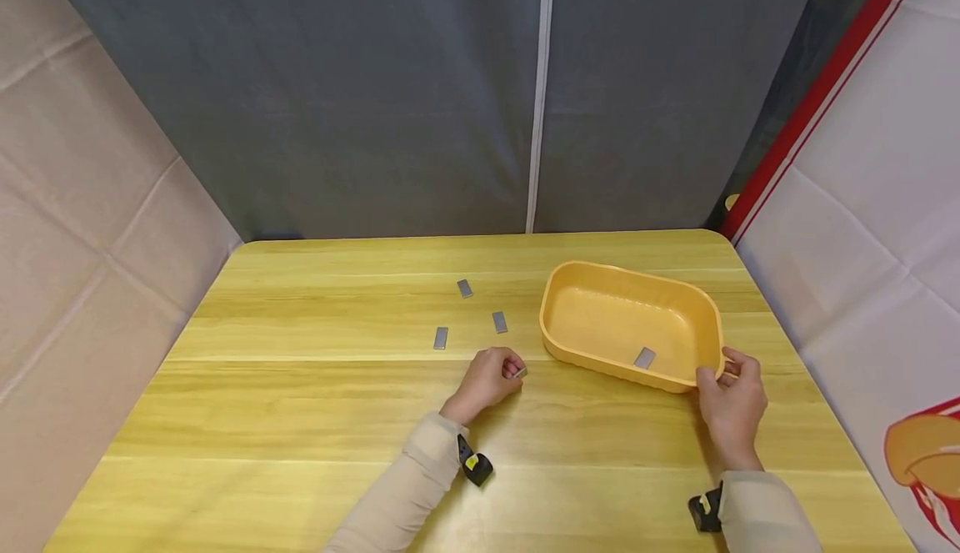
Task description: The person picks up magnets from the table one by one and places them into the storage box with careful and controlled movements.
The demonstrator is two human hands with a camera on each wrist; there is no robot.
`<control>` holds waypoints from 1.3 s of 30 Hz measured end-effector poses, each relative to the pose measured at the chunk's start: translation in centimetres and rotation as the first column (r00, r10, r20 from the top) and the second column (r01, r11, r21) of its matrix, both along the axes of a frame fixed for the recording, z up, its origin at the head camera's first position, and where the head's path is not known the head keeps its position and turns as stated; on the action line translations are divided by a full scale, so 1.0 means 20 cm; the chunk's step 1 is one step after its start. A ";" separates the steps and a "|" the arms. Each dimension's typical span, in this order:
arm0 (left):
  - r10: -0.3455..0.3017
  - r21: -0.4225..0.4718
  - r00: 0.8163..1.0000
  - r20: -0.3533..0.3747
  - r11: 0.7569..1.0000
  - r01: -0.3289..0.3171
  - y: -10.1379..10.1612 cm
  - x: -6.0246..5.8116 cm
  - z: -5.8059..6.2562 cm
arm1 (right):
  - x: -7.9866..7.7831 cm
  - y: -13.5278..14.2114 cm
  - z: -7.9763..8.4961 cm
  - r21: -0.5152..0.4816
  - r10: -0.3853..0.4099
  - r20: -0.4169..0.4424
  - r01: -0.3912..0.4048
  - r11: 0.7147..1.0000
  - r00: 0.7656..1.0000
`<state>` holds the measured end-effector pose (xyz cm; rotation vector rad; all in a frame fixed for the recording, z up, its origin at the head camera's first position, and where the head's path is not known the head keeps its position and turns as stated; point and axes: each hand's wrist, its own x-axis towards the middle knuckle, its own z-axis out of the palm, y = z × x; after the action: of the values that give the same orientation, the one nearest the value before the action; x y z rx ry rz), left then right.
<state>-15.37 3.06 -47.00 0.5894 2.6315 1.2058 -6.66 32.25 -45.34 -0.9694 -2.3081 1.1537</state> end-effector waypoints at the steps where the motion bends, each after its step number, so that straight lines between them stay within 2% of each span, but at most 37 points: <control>1: 0.003 0.003 1.000 0.002 1.000 -0.003 0.00 0.00 0.00 | 0.00 0.00 0.00 -0.001 0.000 0.001 0.000 1.000 1.000; 13: 0.000 0.041 1.000 -0.007 0.999 0.000 -0.02 0.00 -0.01 | 0.00 0.00 0.00 -0.007 0.000 -0.003 0.000 1.000 1.000; 18: -0.003 0.101 0.999 0.037 0.995 -0.001 -0.03 0.00 -0.02 | 0.00 0.00 0.00 -0.002 -0.004 -0.001 0.004 1.000 1.000; 25: 0.010 0.163 0.991 0.137 0.986 -0.033 -0.03 -0.01 -0.02 | 0.00 0.00 -0.01 0.002 -0.002 -0.007 0.002 1.000 1.000; 32: 0.002 0.228 0.983 0.183 0.973 -0.044 -0.02 -0.01 0.01 | 0.00 0.00 -0.01 0.008 -0.001 -0.014 0.001 1.000 1.000; 39: 0.065 0.304 0.985 0.161 0.946 -0.112 -0.01 -0.01 0.06 | 0.00 0.00 0.00 0.004 0.000 -0.017 0.000 1.000 1.000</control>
<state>-15.47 2.89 -45.80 0.4117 2.3831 1.6436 -6.70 32.22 -45.38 -0.9551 -2.2965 1.1522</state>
